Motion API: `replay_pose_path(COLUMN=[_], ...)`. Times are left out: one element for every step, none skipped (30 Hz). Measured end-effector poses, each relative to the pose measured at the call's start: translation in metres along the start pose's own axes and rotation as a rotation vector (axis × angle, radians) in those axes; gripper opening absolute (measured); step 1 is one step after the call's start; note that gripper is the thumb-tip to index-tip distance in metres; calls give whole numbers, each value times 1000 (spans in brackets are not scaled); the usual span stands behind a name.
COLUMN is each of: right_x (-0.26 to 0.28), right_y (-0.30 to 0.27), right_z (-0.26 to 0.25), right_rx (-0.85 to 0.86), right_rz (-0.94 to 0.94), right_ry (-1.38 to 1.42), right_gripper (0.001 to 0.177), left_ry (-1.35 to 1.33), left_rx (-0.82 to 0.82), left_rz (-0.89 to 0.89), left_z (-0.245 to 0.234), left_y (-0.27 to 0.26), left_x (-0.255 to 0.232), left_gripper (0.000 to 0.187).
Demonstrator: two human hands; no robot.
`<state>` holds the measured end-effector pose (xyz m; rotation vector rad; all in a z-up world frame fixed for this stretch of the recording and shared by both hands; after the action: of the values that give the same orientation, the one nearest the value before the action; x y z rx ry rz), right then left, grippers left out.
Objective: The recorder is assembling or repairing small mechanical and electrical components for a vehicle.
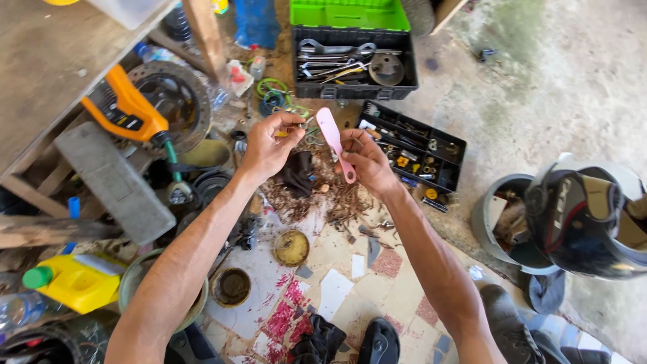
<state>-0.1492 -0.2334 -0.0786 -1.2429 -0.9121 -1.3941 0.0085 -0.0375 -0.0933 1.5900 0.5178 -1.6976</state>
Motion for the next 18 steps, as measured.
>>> replay_pose_path(right_x=[15,29,44,56,68,80,90,101,111,112,114,115,109,103,97,91,85,79], right_y=[-4,-7,-9,-14,-18,-22,-26,-30,-33,-35,-36,-37,-37,-36,-35,-36,-38,-38], right_z=[-4,-8,-11,-11,-11,-11,-11,-9,-7,-7,-7,-7,-11,-16,-19,-25,-30,-35], right_rx=[-14,-26,-39,-52,-120,-187,-200,-195,-190,-196,-214,-231,-236,-244,-251,-253,-249,-243], right_rz=[-7,-5,-3,-9,-68,-125,-129,-197,-265,-266,-290,-314,-315,-324,-332,-332,-340,-348], right_ry=[-1,-26,-51,-51,-88,-127,-129,-122,-115,-116,-132,-148,-149,-222,-295,-294,-386,-476], right_gripper=[33,31,30,30,21,17,17,19,21,21,23,25,25,28,30,30,30,31], left_ry=[-3,-29,-55,-58,-58,-59,-63,-67,-72,-74,-124,-174,-176,-111,-46,-46,68,185], left_rx=[15,35,55,69,88,104,117,128,138,144,167,189,194,176,158,160,150,140], left_rz=[3,18,32,33,39,44,45,96,146,145,201,258,257,294,330,329,383,435], left_z=[12,23,33,45,57,68,77,86,93,99,105,110,115,119,122,121,120,118], left_y=[3,7,11,12,13,14,14,13,12,12,11,11,10,10,9,11,12,13], left_x=[-6,-13,-19,-27,-35,-43,-47,-52,-57,-54,-53,-51,-58,-65,-72,-67,-62,-57], left_gripper=[18,20,21,21,22,23,23,22,21,21,24,26,26,33,41,41,43,45])
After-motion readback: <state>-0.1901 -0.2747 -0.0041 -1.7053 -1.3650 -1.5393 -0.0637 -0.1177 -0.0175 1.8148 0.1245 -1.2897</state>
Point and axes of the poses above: each hand's wrist, its own y-axis towards the middle knuckle, its own z-axis out of the palm, x = y × z, the point moved 1 cm from there along y, towards the middle knuckle, and after that the axes turned 7 degrees about -y, right-handed, at the moved point
